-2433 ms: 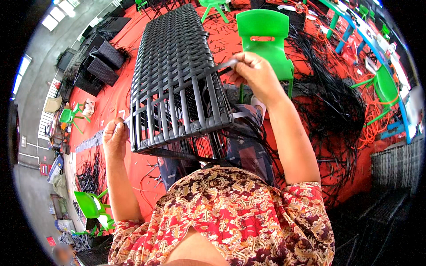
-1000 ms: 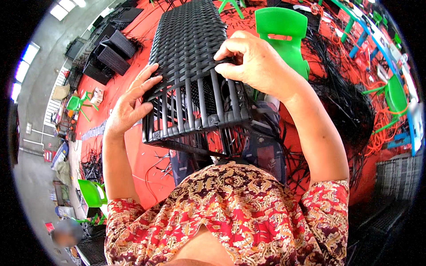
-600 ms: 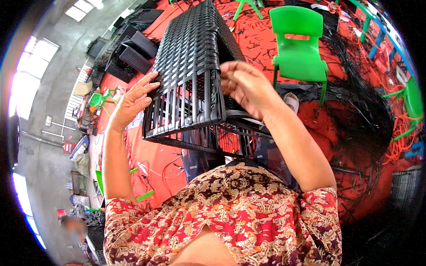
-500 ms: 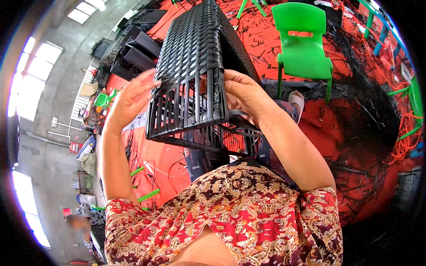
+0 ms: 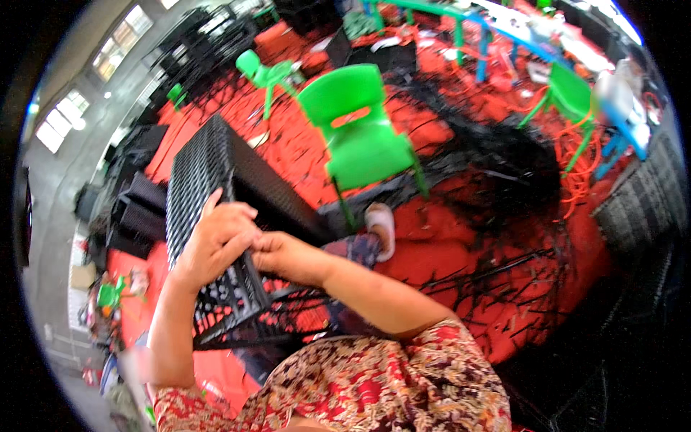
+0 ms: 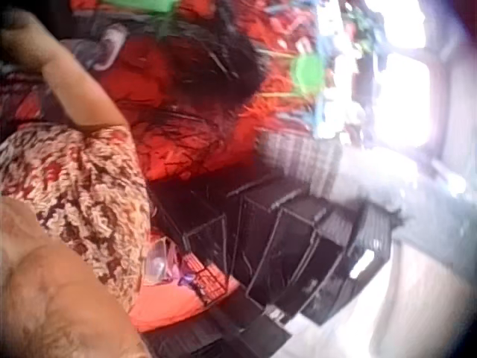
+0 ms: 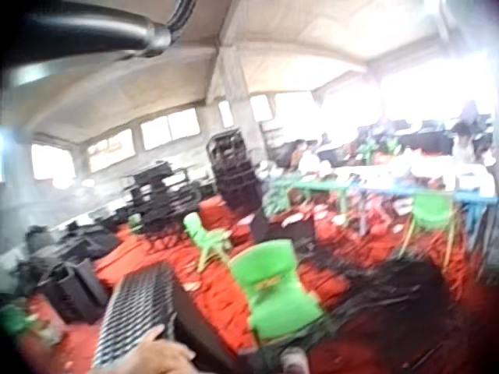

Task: The person weaves black plastic strips onto a metal furniture frame by hand, pulling the strips through the slats and securing them one by one.

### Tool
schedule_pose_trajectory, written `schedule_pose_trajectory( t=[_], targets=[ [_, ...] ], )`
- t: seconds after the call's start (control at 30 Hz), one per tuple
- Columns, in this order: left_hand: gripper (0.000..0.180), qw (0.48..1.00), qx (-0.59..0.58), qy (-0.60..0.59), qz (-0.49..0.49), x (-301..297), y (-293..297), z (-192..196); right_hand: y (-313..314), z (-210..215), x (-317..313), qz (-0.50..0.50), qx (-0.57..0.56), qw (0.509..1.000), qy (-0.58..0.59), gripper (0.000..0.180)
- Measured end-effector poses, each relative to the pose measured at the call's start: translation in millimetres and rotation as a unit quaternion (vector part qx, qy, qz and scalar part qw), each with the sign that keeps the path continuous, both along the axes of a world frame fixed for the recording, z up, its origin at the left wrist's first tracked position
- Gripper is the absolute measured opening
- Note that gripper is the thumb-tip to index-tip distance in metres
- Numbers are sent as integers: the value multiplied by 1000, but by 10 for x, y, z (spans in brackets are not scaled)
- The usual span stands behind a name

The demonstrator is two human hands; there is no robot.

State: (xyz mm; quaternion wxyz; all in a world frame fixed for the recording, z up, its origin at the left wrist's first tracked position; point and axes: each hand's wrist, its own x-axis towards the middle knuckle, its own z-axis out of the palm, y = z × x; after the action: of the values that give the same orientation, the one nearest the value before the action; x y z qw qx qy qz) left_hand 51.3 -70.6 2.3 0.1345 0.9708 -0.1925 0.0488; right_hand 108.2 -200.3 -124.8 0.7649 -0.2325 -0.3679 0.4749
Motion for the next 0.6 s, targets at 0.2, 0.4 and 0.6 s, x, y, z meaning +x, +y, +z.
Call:
schedule_pose_trajectory(
  t=[0.2,0.4,0.6],
  targets=[
    [15,999,-46,-23,-16,-61,-33,-33,-115,-25,81,5,-91,995,-38,15],
    [16,999,-34,-27,-28,-31,-1,-74,-254,-38,210,-107,-161,964,-184,19],
    [20,999,-24,-1,-22,-51,-45,-35,-716,442,314,-198,-269,847,-414,20]
  ],
)
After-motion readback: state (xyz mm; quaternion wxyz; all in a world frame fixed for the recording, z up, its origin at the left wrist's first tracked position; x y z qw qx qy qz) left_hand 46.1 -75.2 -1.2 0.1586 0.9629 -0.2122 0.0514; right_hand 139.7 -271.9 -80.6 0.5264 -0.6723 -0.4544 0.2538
